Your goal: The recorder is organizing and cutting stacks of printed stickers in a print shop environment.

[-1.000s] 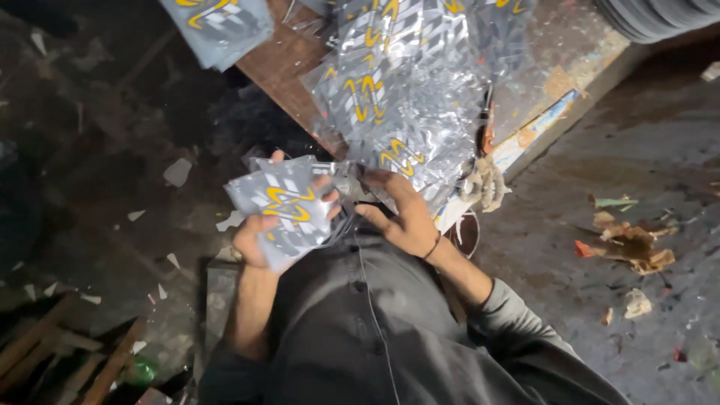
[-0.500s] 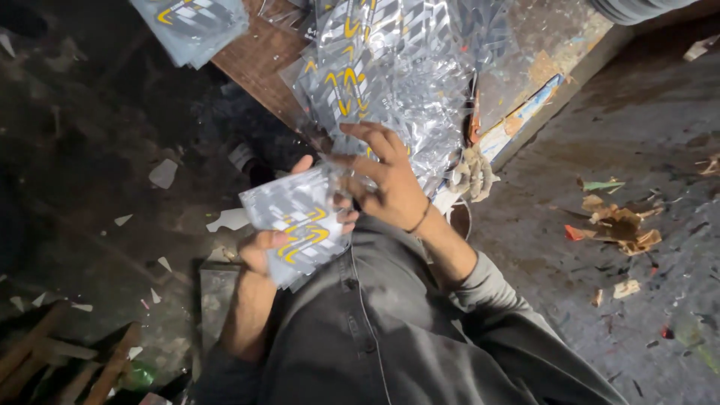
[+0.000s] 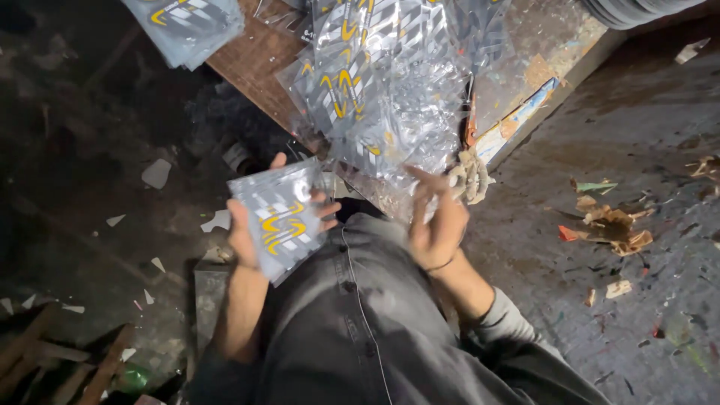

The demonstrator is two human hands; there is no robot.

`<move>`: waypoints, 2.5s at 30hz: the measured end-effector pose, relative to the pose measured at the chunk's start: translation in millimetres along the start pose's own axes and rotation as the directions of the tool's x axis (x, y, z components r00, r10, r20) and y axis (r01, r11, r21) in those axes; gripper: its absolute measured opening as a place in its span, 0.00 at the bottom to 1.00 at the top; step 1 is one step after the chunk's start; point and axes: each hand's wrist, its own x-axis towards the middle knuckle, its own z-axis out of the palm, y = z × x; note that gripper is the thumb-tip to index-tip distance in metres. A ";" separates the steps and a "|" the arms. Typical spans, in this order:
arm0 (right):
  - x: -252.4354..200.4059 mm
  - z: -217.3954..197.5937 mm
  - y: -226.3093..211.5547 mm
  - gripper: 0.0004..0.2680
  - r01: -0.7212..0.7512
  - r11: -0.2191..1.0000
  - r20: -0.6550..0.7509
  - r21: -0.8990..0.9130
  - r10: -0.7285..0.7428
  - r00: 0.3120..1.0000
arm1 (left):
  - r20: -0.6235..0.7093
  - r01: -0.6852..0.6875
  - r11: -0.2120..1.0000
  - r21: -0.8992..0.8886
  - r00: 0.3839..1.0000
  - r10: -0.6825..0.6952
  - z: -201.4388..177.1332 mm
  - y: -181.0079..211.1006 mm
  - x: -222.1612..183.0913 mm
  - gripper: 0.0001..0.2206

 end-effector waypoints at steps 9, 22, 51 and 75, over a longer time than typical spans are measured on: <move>57.7 47.2 -75.5 0.10 -0.108 0.991 0.661 0.075 0.032 0.750 | -0.097 -0.019 0.985 0.170 0.995 0.036 -5.7 4.9 -5.7 0.43; 64.4 72.8 -1.8 0.07 0.540 0.840 0.162 0.057 -0.541 0.825 | -0.118 -0.122 0.992 0.030 0.985 0.125 -28.6 7.2 -24.0 0.39; 21.5 45.0 -70.7 0.18 0.644 0.760 0.340 0.088 -0.631 0.698 | 0.005 -0.198 0.980 0.036 0.980 0.198 5.3 23.6 -17.8 0.43; 137.5 123.1 -3.9 0.36 0.311 0.883 0.152 -0.353 -0.274 0.950 | 0.055 -0.100 0.992 0.077 0.994 0.096 -5.7 16.6 -26.4 0.45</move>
